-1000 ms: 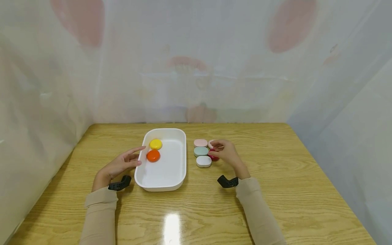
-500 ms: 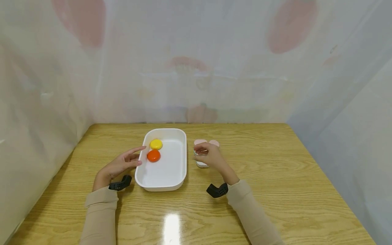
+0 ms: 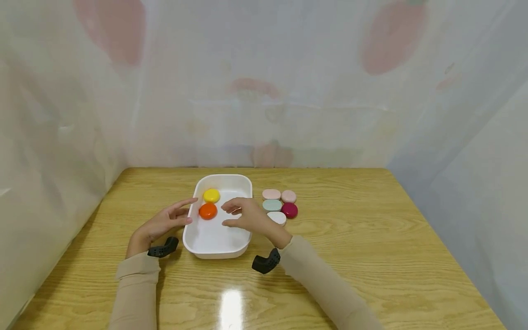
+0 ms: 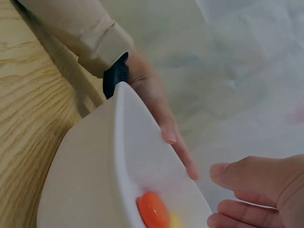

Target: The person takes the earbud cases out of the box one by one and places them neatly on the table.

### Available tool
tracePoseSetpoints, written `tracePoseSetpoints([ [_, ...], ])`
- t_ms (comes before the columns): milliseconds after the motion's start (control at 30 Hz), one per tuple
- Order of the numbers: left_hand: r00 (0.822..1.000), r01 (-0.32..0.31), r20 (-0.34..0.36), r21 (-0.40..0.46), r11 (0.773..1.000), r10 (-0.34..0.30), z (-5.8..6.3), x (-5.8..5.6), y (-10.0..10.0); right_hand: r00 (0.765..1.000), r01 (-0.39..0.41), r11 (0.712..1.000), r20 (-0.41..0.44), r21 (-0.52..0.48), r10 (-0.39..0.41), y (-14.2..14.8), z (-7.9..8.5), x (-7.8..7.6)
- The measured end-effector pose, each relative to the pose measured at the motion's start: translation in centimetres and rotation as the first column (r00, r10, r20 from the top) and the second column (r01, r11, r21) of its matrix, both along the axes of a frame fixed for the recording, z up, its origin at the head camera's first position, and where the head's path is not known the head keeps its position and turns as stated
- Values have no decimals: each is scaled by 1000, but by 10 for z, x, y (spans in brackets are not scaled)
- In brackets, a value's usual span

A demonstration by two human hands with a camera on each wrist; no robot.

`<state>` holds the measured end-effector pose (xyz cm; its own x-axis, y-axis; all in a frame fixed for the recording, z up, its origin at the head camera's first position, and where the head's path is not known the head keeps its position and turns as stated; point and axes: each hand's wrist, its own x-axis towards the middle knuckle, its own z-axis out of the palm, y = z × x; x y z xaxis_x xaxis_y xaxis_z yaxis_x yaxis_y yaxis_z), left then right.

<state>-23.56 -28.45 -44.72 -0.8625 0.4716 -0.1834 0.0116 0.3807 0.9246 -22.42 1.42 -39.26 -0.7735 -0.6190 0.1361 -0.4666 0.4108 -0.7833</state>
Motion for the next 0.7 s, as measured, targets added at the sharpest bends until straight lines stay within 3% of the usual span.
tracePoseSetpoints([
  [200,1000,-7,17,14,1000,7,-2,-2,0,999,-44,997,-7,56,45,-28,10,-16],
  [333,1000,-1,14,35,999,0,-3,-3,0,999,-30,995,16,91,28,-42,13,-30],
  [533,1000,7,0,36,999,-7,-5,-2,-3,998,-6,993,57,119,-1,-60,0,-45],
  [700,1000,11,5,50,999,-11,-7,-2,-3,998,36,974,50,225,-49,-69,-14,-54],
])
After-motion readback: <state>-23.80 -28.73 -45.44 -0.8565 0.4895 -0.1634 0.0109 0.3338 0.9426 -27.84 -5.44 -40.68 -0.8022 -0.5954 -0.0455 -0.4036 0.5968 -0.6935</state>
